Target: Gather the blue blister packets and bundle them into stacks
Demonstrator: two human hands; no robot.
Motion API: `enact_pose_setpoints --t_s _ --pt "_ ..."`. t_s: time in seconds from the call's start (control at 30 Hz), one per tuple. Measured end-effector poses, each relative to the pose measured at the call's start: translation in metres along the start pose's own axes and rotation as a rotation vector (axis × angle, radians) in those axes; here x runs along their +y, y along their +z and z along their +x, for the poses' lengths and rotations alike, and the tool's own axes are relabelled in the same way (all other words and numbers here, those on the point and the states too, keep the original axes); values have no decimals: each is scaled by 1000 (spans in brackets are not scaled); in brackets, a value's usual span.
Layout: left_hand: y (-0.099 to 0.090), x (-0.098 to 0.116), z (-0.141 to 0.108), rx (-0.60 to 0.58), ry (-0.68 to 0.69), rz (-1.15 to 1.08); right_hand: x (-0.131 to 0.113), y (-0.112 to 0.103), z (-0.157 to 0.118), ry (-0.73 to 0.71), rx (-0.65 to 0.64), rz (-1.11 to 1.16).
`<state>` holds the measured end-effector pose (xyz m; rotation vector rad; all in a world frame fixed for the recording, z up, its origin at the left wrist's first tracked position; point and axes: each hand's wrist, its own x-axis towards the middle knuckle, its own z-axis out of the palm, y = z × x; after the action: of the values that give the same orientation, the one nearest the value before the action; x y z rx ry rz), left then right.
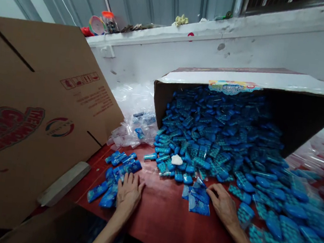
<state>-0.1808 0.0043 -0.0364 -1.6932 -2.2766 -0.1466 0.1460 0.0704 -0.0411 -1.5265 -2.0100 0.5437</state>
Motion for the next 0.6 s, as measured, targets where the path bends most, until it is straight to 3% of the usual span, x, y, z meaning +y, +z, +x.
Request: enact_pose_setpoints --t_s 0.13,0.3,0.43,0.5,0.6 --pt "-5 1 6 91 36 -14 0 3 -2 -70 103 99" --pt "-22 28 57 148 39 -206 -5 -5 -6 -13 150 181" --pt "-44 55 79 151 -80 -631 -14 -19 -5 81 152 357" --pt "-55 80 68 -10 -136 -970 -20 -22 -5 110 170 469" --pt "-65 127 36 -672 -241 -1486 -33 -24 -5 130 158 657"
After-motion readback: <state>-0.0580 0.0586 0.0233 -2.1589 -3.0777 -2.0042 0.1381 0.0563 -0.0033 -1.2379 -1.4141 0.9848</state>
